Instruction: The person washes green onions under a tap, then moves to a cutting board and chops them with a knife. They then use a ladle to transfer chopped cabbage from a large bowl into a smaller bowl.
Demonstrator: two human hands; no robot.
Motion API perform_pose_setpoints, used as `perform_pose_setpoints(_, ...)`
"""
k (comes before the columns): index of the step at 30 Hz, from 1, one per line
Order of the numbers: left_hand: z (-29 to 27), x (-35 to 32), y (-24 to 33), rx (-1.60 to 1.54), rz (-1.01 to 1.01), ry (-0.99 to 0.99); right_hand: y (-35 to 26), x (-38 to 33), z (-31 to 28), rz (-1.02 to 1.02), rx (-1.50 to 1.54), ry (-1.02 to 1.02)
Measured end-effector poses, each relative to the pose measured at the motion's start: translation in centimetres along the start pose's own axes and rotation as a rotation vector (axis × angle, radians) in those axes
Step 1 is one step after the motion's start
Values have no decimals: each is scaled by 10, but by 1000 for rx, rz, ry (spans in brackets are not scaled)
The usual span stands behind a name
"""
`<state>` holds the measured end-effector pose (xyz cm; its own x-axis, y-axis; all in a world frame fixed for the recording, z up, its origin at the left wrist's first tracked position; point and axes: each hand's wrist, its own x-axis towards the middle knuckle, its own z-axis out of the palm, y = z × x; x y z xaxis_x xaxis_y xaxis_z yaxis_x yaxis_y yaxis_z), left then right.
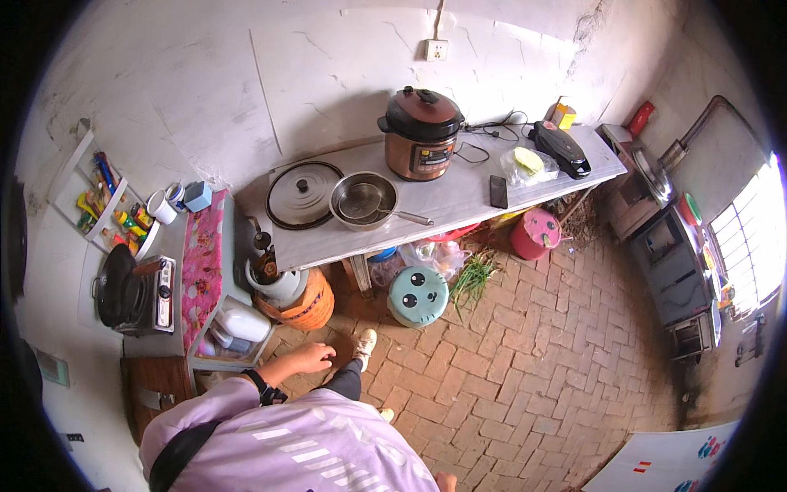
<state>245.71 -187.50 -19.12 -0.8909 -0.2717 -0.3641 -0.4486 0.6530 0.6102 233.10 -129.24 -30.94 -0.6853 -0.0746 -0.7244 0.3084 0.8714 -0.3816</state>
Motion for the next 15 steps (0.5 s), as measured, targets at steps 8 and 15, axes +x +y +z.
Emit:
perform_pose_setpoints(8,-89,111,-20,-75,8,70,-207,102,7,-35,428,-22)
perform_pose_setpoints(15,-159,199,-58,-168,-1,145,-312,136,-5,-122,339,32)
